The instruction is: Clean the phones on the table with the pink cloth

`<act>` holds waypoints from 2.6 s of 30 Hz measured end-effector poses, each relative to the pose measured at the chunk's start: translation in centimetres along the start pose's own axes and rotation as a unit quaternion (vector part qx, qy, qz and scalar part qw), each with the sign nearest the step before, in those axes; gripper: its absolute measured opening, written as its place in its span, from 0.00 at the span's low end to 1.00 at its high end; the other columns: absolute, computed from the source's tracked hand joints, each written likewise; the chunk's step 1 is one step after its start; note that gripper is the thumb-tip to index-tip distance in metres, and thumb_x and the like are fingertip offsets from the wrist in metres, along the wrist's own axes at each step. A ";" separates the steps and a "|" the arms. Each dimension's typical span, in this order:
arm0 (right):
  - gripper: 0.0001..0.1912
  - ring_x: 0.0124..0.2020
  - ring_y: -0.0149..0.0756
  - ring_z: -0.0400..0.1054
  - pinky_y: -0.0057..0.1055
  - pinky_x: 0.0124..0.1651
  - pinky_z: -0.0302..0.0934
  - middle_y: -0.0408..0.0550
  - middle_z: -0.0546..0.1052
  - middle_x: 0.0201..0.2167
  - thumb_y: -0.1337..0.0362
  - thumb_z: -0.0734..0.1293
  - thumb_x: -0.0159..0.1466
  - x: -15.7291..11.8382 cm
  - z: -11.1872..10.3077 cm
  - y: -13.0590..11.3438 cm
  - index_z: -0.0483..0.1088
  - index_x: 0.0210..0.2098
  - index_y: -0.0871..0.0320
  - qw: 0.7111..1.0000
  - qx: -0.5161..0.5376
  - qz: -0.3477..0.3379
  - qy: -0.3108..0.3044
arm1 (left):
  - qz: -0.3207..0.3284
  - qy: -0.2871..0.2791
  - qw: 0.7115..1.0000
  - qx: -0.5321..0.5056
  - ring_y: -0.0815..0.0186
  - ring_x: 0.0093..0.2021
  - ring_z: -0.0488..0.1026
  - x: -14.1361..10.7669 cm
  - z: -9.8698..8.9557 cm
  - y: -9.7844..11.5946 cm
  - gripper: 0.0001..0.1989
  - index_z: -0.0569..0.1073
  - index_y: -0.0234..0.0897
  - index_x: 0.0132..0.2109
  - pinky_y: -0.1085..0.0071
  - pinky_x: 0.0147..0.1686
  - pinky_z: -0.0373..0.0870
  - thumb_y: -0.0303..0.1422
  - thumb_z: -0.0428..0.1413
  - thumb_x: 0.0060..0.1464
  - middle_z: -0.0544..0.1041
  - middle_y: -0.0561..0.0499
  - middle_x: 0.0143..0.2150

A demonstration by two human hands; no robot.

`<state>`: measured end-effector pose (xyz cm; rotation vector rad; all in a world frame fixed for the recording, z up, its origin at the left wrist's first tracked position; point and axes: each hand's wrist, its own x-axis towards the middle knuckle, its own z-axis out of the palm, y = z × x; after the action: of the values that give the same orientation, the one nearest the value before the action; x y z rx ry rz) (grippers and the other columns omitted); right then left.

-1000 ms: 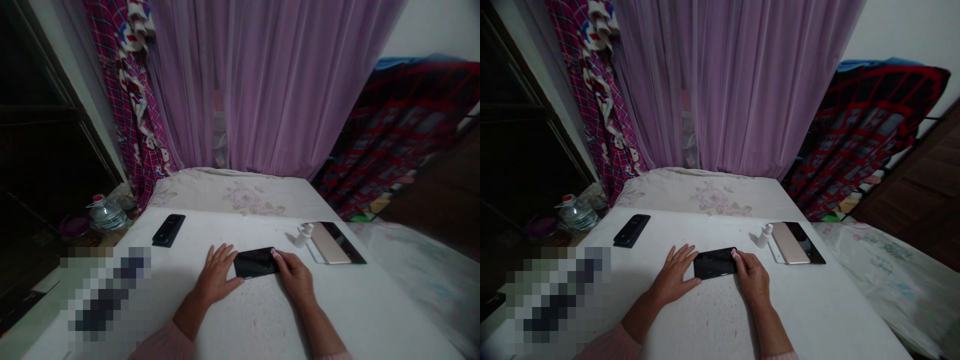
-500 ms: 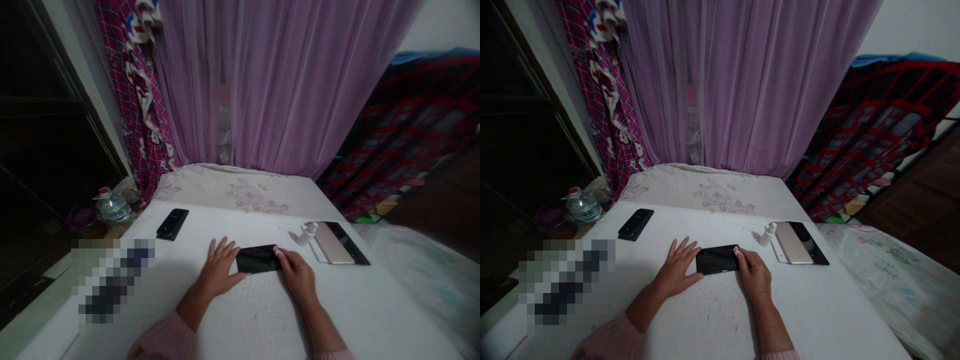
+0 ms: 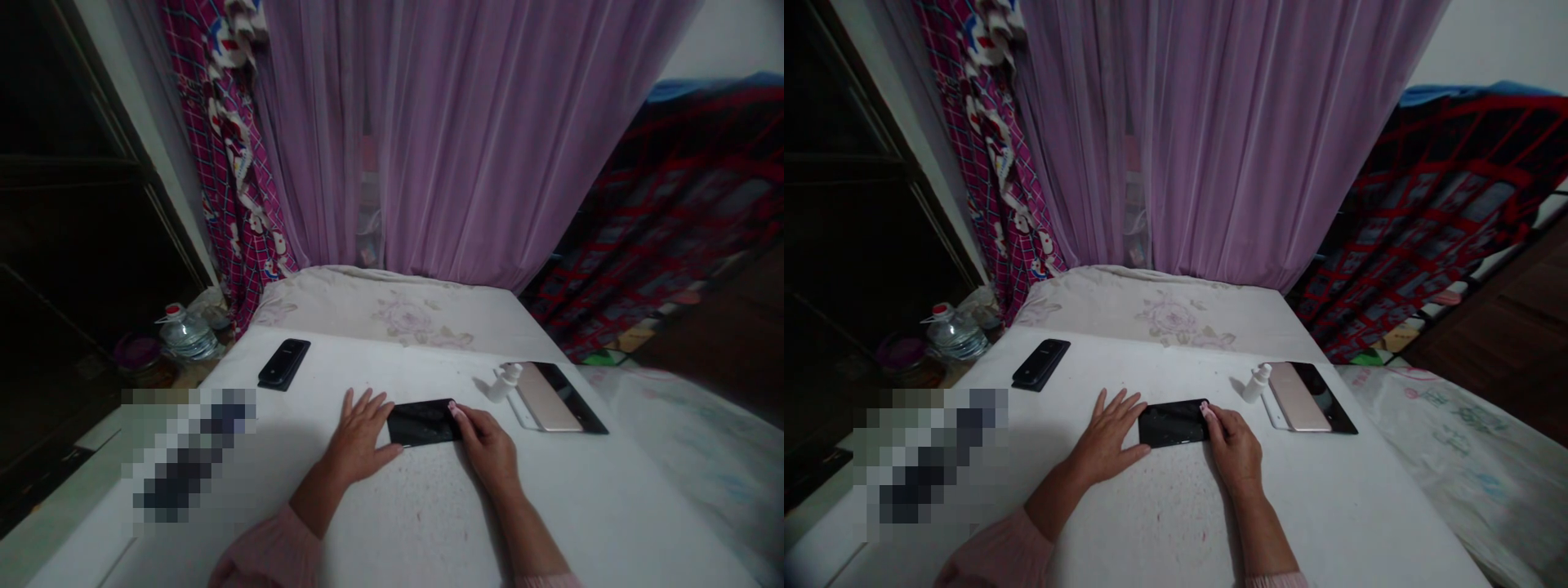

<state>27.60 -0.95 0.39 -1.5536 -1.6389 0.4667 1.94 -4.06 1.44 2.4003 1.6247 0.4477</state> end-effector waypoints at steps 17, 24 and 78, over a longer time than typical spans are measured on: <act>0.27 0.45 0.46 0.73 0.41 0.53 0.65 0.53 0.81 0.41 0.43 0.68 0.54 0.4 -0.7 0.3 0.79 0.40 0.59 0.980 0.155 0.112 0.055 | 0.000 -0.013 1.000 0.006 0.48 0.69 0.51 0.2 -0.4 0.1 0.34 0.61 0.38 0.65 0.45 0.66 0.45 0.48 0.57 0.57 0.61 0.42 0.67; 0.24 0.36 0.37 0.74 0.37 0.43 0.71 0.50 0.81 0.37 0.52 0.76 0.48 1.3 -1.7 2.8 0.78 0.41 0.60 0.861 0.443 0.225 0.112 | 0.006 -0.002 1.000 0.004 0.49 0.69 0.52 0.2 0.0 -0.2 0.33 0.62 0.39 0.64 0.45 0.66 0.44 0.49 0.56 0.57 0.62 0.43 0.67; 0.19 0.38 0.40 0.74 0.29 0.34 0.60 0.50 0.78 0.35 0.56 0.56 0.69 -0.1 -0.5 -2.2 0.78 0.42 0.51 0.956 -0.283 0.063 -0.039 | 0.035 0.025 0.999 0.000 0.52 0.67 0.57 1.6 2.2 2.4 0.30 0.57 0.37 0.67 0.46 0.67 0.44 0.41 0.51 0.62 0.63 0.42 0.66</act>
<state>26.50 -1.54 2.31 -2.0870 -1.8412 0.1221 5.38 -3.45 0.38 2.4723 1.5635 0.5247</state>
